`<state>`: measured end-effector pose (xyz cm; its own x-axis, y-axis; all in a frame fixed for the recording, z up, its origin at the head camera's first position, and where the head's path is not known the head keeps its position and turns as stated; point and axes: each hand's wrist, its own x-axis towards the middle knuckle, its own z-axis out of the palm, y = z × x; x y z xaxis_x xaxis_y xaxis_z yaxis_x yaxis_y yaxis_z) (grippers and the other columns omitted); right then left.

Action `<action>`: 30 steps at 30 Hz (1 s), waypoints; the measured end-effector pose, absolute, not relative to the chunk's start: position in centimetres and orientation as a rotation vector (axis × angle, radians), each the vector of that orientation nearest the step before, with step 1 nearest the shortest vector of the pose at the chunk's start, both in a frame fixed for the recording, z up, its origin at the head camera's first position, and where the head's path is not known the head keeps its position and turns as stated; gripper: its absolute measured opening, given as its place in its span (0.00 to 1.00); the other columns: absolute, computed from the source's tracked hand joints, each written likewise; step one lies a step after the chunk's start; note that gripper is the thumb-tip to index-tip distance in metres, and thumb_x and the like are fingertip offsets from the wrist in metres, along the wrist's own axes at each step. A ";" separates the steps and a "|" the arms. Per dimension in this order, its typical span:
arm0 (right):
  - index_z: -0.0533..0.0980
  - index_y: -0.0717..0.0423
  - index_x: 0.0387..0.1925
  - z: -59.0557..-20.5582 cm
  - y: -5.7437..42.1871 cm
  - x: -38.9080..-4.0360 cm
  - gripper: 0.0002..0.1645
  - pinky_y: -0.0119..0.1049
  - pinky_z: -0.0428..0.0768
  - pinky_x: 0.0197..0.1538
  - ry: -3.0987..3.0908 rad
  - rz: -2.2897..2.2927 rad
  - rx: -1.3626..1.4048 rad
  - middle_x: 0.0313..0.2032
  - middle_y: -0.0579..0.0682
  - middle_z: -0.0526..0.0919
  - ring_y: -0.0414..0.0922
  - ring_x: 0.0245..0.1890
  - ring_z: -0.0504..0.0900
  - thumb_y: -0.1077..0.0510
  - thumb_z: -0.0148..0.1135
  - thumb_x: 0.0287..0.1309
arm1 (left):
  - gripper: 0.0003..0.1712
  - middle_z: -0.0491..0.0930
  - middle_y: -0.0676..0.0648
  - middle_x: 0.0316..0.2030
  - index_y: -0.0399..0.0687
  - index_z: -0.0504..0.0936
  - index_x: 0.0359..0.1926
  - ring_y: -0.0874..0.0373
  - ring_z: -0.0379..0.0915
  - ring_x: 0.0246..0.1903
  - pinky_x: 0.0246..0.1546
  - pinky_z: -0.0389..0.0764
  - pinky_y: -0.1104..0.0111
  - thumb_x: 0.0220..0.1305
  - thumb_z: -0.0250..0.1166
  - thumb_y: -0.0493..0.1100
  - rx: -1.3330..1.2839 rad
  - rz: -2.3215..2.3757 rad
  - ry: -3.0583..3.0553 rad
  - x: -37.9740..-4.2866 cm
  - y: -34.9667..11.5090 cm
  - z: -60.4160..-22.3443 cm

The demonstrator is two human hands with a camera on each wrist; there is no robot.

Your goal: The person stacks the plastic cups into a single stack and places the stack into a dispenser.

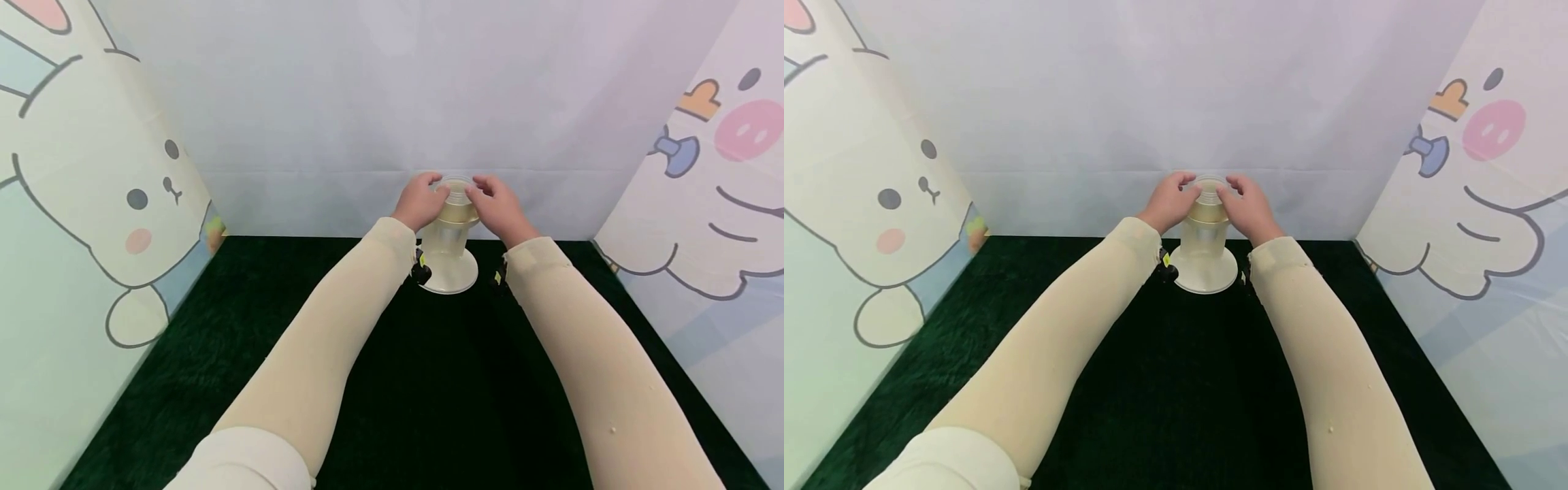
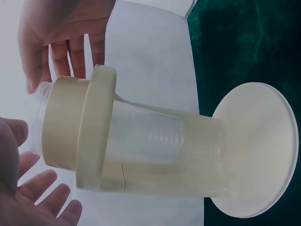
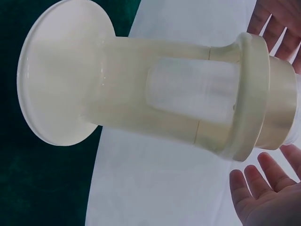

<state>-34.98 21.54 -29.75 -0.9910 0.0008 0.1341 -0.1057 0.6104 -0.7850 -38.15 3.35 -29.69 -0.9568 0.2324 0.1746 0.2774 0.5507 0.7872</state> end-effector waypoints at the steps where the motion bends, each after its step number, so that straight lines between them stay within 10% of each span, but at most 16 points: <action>1: 0.61 0.53 0.78 -29.8 21.6 -35.0 0.39 0.58 0.62 0.73 -2.706 1.332 0.095 0.76 0.58 0.62 0.57 0.76 0.59 0.37 0.50 0.76 | 0.30 0.68 0.51 0.73 0.50 0.69 0.75 0.57 0.63 0.71 0.70 0.65 0.65 0.79 0.53 0.55 -0.454 -1.391 -2.723 -38.2 3.3 -29.7; 30: 0.47 0.55 0.82 -33.0 24.0 -32.3 0.51 0.68 0.59 0.71 -2.934 1.094 0.149 0.78 0.62 0.54 0.64 0.76 0.53 0.33 0.51 0.74 | 0.35 0.61 0.46 0.76 0.48 0.65 0.77 0.50 0.56 0.75 0.71 0.65 0.52 0.77 0.57 0.58 -0.421 -0.983 -2.950 -33.3 -6.0 -34.5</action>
